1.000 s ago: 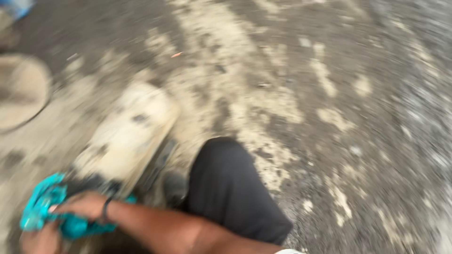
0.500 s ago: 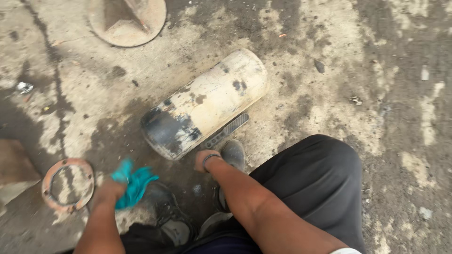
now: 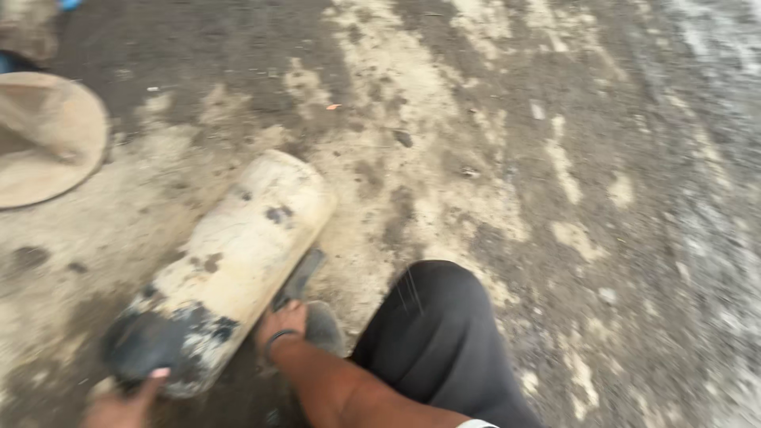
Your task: The person scrubs a cylindrical metal object with a wire brush, then uses a circular metal ring to scrub the same object. They wipe the cylinder with a blue cloth and continue scrubbing with the wire brush.
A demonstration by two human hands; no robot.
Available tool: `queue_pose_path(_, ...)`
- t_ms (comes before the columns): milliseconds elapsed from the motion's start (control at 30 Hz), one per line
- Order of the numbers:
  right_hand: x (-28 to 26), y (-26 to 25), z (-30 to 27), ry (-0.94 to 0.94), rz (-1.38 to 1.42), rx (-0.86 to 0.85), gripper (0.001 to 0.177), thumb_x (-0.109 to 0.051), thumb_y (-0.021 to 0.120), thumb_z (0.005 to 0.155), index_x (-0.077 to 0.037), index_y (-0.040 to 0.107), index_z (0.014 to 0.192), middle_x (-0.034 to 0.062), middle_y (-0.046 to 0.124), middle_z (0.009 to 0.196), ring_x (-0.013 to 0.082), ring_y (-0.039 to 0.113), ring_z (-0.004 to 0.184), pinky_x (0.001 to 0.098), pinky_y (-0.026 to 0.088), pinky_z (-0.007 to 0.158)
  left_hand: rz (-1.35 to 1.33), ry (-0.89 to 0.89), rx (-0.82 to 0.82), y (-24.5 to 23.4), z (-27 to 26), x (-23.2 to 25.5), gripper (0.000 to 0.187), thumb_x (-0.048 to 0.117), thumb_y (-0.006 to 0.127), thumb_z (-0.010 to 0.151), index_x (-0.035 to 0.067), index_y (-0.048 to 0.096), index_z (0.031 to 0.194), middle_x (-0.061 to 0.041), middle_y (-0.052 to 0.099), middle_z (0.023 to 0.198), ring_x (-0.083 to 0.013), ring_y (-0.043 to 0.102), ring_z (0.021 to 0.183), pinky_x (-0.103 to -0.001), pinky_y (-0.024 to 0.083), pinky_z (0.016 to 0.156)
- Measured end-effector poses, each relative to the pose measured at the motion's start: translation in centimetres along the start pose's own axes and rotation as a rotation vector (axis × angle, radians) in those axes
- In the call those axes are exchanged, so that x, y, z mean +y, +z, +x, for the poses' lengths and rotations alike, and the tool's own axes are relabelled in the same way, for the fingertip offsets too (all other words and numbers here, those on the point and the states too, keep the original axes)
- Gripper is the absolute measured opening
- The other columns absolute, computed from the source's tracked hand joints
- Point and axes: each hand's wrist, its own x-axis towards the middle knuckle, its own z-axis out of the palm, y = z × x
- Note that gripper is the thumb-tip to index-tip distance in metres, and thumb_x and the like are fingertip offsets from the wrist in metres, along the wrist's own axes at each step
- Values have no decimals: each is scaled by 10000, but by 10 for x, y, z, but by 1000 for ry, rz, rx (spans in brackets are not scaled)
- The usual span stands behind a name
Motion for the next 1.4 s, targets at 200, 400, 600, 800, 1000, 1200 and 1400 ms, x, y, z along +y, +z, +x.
queue_pose_path(200,24,8,45,124,-159,-73,562,-395,528,1004,-72,529,1464,197,476,1532,452,299,1480,597,232,1173,-156,173,190,-9,-31,50,745,589,779,760,66,638,1272,-249,722,1141,-477,664,1084,-564,528,897)
queue_pose_path(400,50,-7,61,297,457,287,388,-425,621,937,-220,620,1266,171,644,1305,363,624,1188,485,519,981,-387,81,207,-45,-42,96,517,340,868,755,67,696,1160,-209,745,1073,-407,698,1042,-490,530,882)
queue_pose_path(600,59,-71,40,598,1225,512,574,-181,535,1037,-99,245,1526,228,711,1055,315,732,937,430,641,842,-639,29,161,-62,-36,109,435,246,838,798,38,694,1152,-168,770,1043,-324,747,982,-422,544,858)
queue_pose_path(800,41,-115,15,-254,622,1227,433,-56,693,955,-45,483,1334,251,664,1229,392,678,1079,513,567,887,-558,54,184,-61,-41,110,517,285,848,801,61,678,1235,-187,748,1118,-353,702,1075,-450,532,921)
queue_pose_path(1000,-10,-130,-28,-280,496,764,582,-94,651,880,-16,375,1387,208,697,1041,376,724,850,496,598,779,-305,218,227,-73,-65,125,1178,385,916,718,168,185,1615,-211,301,1603,-404,387,1425,-505,377,1134)
queue_pose_path(1200,-7,-153,-19,-81,332,543,479,-343,450,1050,-38,371,1411,237,717,1015,405,735,877,502,614,754,-130,139,-82,-92,-81,133,1270,417,901,734,270,29,1646,-191,71,1694,-432,320,1481,-531,384,1164)
queue_pose_path(1400,15,-177,16,-34,68,567,587,-551,340,1103,-13,533,1240,283,721,962,441,710,936,533,567,838,-139,87,-198,-100,-67,141,1305,401,872,743,294,-61,1648,-212,-20,1715,-470,450,1403,-499,499,1101)
